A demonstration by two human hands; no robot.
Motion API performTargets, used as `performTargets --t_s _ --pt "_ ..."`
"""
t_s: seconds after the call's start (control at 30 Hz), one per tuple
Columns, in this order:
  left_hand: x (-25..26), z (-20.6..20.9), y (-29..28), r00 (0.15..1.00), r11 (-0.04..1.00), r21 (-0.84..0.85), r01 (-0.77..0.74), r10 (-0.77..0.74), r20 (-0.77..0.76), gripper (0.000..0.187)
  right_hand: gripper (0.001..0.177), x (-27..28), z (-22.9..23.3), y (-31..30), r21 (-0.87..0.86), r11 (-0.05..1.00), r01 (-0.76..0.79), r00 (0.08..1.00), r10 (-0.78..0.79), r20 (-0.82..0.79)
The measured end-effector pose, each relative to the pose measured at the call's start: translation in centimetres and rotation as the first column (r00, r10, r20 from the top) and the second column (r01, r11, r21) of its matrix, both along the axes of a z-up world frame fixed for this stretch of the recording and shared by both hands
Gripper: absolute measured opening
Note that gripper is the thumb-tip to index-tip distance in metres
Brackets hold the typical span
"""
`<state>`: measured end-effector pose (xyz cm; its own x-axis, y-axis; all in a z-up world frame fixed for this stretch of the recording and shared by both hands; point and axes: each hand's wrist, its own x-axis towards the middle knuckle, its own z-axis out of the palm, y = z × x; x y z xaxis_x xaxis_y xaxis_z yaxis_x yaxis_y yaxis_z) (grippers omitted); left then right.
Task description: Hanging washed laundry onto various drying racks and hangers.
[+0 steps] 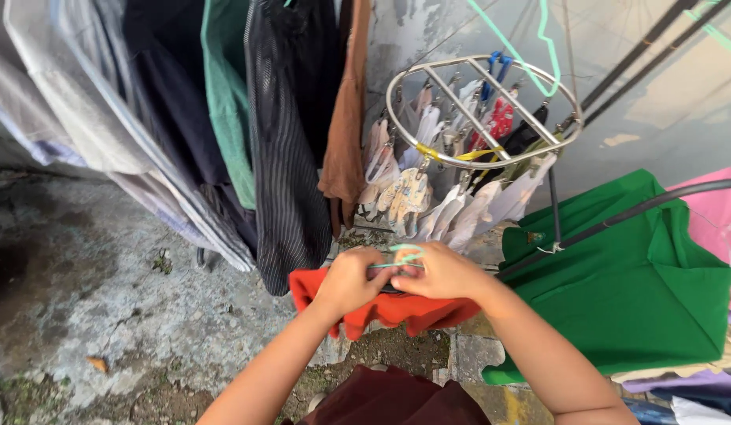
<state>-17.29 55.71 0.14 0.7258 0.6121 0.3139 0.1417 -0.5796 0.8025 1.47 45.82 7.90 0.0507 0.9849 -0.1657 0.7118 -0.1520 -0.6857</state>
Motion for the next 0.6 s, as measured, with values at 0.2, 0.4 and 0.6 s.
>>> performTargets --t_s 0.2,0.4,0.6 --pt "-0.6 2.2 1.0 0.963 0.963 -0.020 -0.270 0.271 0.008 0.059 0.031 7.8 4.2 0.3 0.676 0.638 0.368 0.764 -0.622 0.171" --pt "0.0 4.3 2.2 0.933 0.932 0.061 -0.358 0.359 -0.012 0.064 0.062 9.6 -0.1 3.9 0.759 0.650 0.033 0.701 -0.557 0.446" --pt "0.7 5.7 2.8 0.910 0.884 0.213 -0.415 0.399 0.117 0.065 0.057 10.7 -1.3 5.1 0.749 0.637 0.181 0.785 -0.553 0.280"
